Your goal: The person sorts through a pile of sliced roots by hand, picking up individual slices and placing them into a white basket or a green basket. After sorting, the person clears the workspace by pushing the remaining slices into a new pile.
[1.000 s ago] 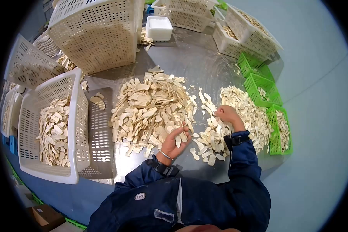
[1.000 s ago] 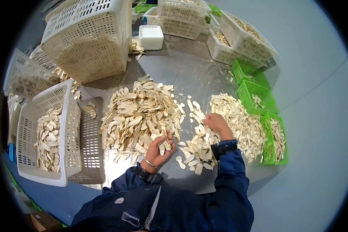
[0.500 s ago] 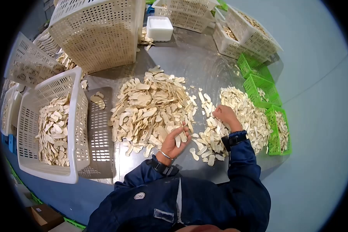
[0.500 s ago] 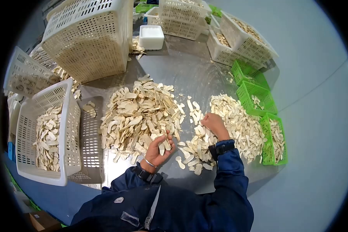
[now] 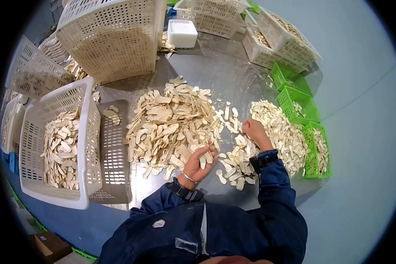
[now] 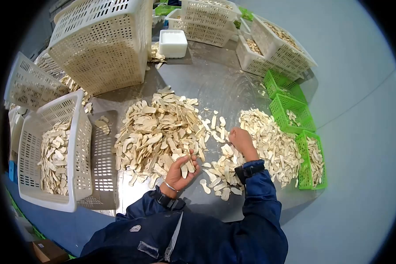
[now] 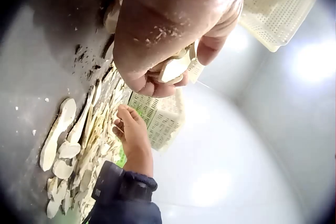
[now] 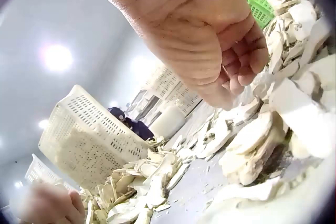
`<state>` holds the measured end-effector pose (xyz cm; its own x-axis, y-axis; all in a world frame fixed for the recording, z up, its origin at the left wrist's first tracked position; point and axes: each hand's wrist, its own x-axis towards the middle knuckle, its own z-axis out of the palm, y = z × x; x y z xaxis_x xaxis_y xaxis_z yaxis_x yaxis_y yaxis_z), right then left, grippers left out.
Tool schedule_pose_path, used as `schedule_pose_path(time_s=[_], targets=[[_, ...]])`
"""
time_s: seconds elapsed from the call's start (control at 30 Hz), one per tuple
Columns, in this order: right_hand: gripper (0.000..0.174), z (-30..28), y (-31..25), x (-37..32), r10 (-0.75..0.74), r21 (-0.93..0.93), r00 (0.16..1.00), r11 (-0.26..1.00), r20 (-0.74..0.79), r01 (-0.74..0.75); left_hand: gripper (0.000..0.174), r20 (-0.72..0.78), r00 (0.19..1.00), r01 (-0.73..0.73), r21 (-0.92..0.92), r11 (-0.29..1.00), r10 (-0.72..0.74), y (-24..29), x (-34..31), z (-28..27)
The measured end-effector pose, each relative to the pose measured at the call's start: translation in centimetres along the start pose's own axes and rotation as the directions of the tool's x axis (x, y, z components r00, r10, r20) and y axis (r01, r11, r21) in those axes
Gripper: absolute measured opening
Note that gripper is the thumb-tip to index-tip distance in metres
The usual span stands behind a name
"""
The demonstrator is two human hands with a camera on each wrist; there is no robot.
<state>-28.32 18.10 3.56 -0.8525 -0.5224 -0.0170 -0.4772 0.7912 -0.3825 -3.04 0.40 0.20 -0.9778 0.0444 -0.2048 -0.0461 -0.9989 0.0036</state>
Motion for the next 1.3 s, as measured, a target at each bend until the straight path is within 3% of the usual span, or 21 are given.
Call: schedule_pose_path(time_s=[0.07,0.1,0.23,0.33,0.47,0.5,0.57,0.63,0.83,0.97,1.17,1.27,1.3], targets=[[0.028,0.2,-1.1,0.0,-0.085,0.109,0.996,0.99,-0.035,0.089,0.025,0.018,1.0,0.007,-0.01,1.0,-0.007,0.1,-0.1,0.1],[0.038,0.4,-1.5,0.2,-0.139,0.034,0.99,0.99,-0.023,0.14,0.025,0.015,1.0,0.008,-0.004,1.0,-0.008,0.1,-0.1,0.2],[0.051,2.4,-1.6,0.8,-0.418,-0.156,0.894,0.905,-0.16,0.395,0.025,0.014,1.0,0.005,0.001,1.0,-0.005,0.1,-0.1,0.0],[0.051,1.0,-2.9,0.2,-0.13,0.004,0.99,0.992,0.054,0.13,0.026,0.019,1.0,0.001,-0.007,1.0,-0.001,0.0,-0.1,0.2],[0.041,0.5,-2.0,0.0,-0.015,0.089,0.995,0.996,0.098,0.006,0.026,0.019,1.0,0.009,-0.02,1.0,-0.008,0.1,-0.3,0.4],[0.032,0.8,-1.3,0.0,-0.015,0.093,0.999,0.996,0.041,0.011,0.026,0.016,1.0,0.005,-0.013,1.0,-0.005,0.1,-0.2,0.4],[0.028,1.3,-0.1,0.4,-0.16,-0.033,0.973,0.987,-0.164,0.157,0.026,0.01,1.0,0.0,0.004,1.0,0.0,0.1,-0.2,0.4],[0.021,1.3,0.1,0.2,-0.305,-0.138,0.89,0.952,-0.339,0.273,0.026,0.009,1.0,0.01,-0.002,1.0,-0.01,0.0,-0.1,0.1],[0.022,1.0,-2.3,0.1,0.058,-0.166,0.998,0.984,-0.028,-0.062,0.026,0.01,1.0,0.013,0.006,1.0,-0.013,0.0,-0.1,0.1],[0.026,1.4,-2.6,-0.6,-0.055,-0.122,0.998,0.991,-0.042,0.05,0.026,0.015,1.0,0.021,-0.013,1.0,-0.021,0.1,-0.1,0.1],[0.027,2.4,-1.5,0.4,-0.008,-0.175,0.999,0.985,-0.049,-0.001,0.025,0.019,1.0,0.017,-0.022,1.0,-0.017,0.0,-0.1,0.3],[0.026,1.3,-2.8,-0.4,-0.035,-0.065,0.993,0.997,-0.113,0.028,0.025,0.017,1.0,0.021,-0.02,1.0,-0.021,0.0,-0.1,0.2],[0.026,1.0,-3.3,-0.6,-0.037,-0.062,0.997,0.998,-0.068,0.032,0.025,0.016,1.0,0.02,-0.018,1.0,-0.019,0.0,0.0,0.1]])
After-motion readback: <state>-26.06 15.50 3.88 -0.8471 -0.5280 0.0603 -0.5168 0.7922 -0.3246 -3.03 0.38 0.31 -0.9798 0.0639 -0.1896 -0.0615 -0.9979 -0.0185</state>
